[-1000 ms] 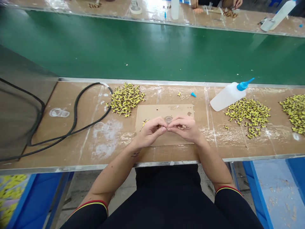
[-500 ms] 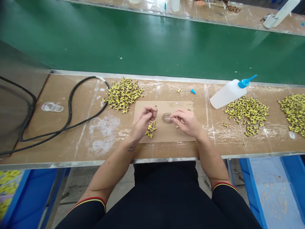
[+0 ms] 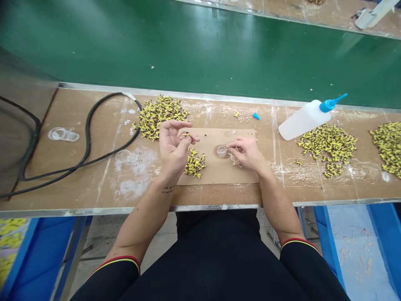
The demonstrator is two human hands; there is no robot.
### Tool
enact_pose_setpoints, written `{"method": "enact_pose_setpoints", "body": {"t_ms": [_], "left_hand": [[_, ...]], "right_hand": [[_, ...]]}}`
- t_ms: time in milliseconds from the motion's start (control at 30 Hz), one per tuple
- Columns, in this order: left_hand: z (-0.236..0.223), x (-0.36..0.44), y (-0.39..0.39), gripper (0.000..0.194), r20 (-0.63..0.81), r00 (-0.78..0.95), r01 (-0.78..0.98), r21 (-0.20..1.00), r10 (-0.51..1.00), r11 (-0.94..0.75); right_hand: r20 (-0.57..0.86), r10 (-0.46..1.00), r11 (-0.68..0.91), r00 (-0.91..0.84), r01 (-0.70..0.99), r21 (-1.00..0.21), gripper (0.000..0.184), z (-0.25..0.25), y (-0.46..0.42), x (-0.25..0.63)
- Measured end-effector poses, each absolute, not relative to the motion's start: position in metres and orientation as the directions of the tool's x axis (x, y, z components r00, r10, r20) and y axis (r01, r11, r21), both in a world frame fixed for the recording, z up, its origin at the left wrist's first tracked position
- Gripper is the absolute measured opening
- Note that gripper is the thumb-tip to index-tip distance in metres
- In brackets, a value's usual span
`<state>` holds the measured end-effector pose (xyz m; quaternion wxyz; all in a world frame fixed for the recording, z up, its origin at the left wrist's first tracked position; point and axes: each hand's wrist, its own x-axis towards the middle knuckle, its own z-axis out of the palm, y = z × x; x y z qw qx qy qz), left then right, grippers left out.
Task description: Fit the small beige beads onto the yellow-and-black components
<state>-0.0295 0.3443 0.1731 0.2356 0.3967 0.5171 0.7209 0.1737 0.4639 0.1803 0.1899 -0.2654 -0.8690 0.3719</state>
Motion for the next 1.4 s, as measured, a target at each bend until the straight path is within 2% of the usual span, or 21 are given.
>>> {"method": "enact_pose_setpoints", "body": {"t_ms": [167, 533, 700, 900, 1100, 1233, 1400], "left_hand": [[0.17, -0.032, 0.342, 0.041, 0.367, -0.544, 0.139, 0.926, 0.754, -0.35], [0.171, -0.03, 0.343, 0.037, 0.394, -0.549, 0.137, 0.912, 0.737, -0.385], [0.169, -0.03, 0.343, 0.034, 0.373, -0.553, 0.152, 0.924, 0.745, -0.351], [0.172, -0.03, 0.343, 0.032, 0.364, -0.556, 0.078, 0.918, 0.747, -0.389], [0.169, -0.03, 0.345, 0.031, 0.365, -0.529, -0.018, 0.898, 0.766, -0.44], [0.169, -0.021, 0.343, 0.026, 0.291, -0.468, -0.117, 0.916, 0.835, -0.384], [0.173, -0.005, 0.339, 0.031, 0.175, -0.356, -0.269, 0.921, 0.918, -0.28]], "right_hand": [[0.121, 0.618, 0.563, -0.777, 0.33, -0.758, 0.016, 0.18, 0.464, 0.174], [0.089, 0.624, 0.527, -0.776, 0.333, -0.782, 0.016, 0.178, 0.465, 0.172], [0.082, 0.63, 0.519, -0.772, 0.34, -0.784, 0.016, 0.179, 0.464, 0.172], [0.1, 0.626, 0.539, -0.774, 0.336, -0.773, 0.015, 0.179, 0.464, 0.172], [0.196, 0.65, 0.533, -0.734, 0.256, -0.807, 0.011, 0.185, 0.462, 0.172], [0.329, 0.686, 0.536, -0.649, 0.145, -0.832, 0.009, 0.192, 0.454, 0.173], [0.454, 0.671, 0.567, -0.586, 0.011, -0.823, 0.008, 0.198, 0.441, 0.174]]}}
